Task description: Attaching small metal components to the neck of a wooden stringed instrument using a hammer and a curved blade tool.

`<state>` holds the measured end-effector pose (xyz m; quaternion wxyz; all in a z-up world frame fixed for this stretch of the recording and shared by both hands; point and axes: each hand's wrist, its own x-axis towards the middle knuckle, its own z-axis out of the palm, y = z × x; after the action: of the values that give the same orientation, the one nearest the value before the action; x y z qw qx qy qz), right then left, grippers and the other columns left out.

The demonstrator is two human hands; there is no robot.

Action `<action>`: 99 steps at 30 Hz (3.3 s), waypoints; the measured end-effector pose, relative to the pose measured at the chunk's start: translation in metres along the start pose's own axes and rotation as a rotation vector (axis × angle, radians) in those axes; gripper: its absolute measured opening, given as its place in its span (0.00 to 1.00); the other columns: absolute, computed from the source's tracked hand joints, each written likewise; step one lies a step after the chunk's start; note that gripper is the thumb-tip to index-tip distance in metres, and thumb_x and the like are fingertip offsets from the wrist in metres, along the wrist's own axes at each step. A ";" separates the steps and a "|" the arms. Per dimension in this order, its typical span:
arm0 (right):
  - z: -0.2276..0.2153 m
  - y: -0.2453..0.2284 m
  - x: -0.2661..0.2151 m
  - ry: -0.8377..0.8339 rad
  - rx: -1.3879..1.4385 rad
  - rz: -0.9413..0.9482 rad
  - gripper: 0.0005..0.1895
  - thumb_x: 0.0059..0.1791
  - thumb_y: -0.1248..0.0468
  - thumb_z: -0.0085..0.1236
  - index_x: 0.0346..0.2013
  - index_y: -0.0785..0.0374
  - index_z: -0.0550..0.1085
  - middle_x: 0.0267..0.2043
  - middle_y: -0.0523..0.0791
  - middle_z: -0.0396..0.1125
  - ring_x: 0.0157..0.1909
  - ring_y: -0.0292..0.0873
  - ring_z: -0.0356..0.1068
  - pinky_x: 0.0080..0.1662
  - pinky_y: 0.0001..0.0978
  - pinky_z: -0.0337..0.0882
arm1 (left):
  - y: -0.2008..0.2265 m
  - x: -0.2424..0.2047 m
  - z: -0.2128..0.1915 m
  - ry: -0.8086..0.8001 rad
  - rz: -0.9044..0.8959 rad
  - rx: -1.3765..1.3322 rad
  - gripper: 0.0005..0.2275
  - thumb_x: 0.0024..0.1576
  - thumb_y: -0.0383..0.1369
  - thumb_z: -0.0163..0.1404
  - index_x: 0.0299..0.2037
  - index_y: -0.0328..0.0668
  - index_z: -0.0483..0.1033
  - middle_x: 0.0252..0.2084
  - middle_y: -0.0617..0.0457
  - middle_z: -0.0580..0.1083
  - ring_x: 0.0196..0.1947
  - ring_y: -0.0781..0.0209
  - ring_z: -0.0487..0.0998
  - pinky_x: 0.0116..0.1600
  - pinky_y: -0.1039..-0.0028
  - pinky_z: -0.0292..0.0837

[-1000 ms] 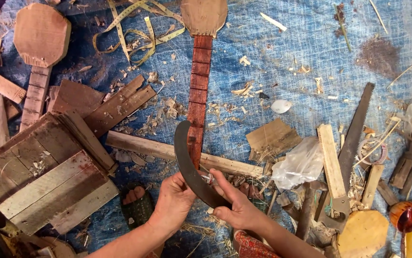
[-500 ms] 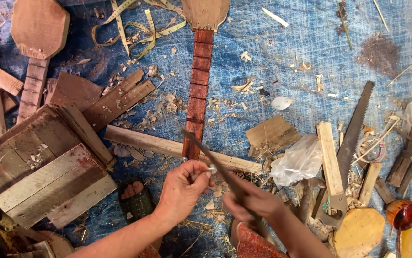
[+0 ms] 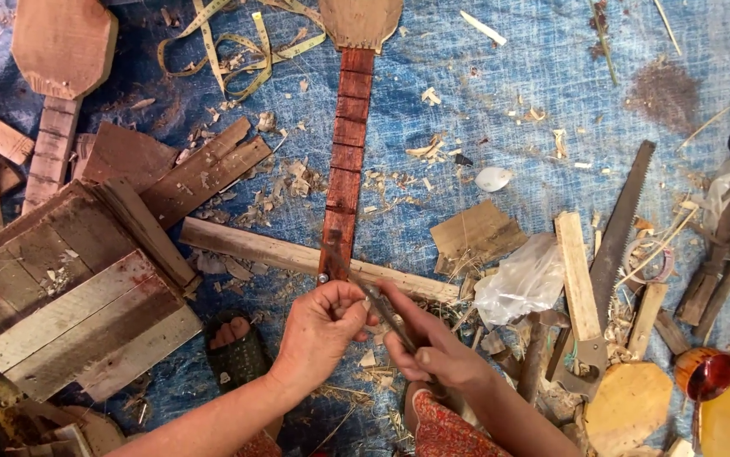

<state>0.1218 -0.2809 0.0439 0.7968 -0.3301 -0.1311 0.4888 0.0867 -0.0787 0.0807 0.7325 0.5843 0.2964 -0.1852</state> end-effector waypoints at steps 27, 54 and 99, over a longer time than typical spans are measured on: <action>-0.047 0.025 -0.012 -0.192 0.331 -0.047 0.41 0.58 0.56 0.49 0.79 0.60 0.40 0.27 0.37 0.59 0.22 0.30 0.52 0.23 0.21 0.50 | 0.003 -0.015 0.004 0.034 0.766 0.573 0.16 0.47 0.21 0.59 0.45 0.34 0.73 0.51 0.46 0.78 0.32 0.70 0.82 0.36 0.84 0.84; 0.015 -0.001 -0.003 0.206 -0.471 0.162 0.52 0.40 0.66 0.50 0.77 0.64 0.41 0.37 0.49 0.73 0.24 0.37 0.64 0.28 0.30 0.60 | 0.019 -0.015 -0.005 -0.023 0.412 0.558 0.03 0.45 0.23 0.58 0.22 0.40 0.79 0.18 0.58 0.73 0.14 0.69 0.64 0.20 0.75 0.59; 0.004 0.030 -0.012 0.233 0.000 -0.040 0.35 0.48 0.62 0.60 0.66 0.63 0.55 0.33 0.45 0.70 0.24 0.33 0.56 0.30 0.26 0.48 | 0.007 -0.018 -0.004 -0.166 1.225 1.256 0.11 0.50 0.24 0.52 0.43 0.29 0.76 0.38 0.41 0.74 0.33 0.51 0.74 0.41 0.63 0.72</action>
<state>0.0927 -0.2810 0.0281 0.8164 -0.3818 -0.0443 0.4311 0.0768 -0.0745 0.0972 0.2655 0.9200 -0.2798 0.0694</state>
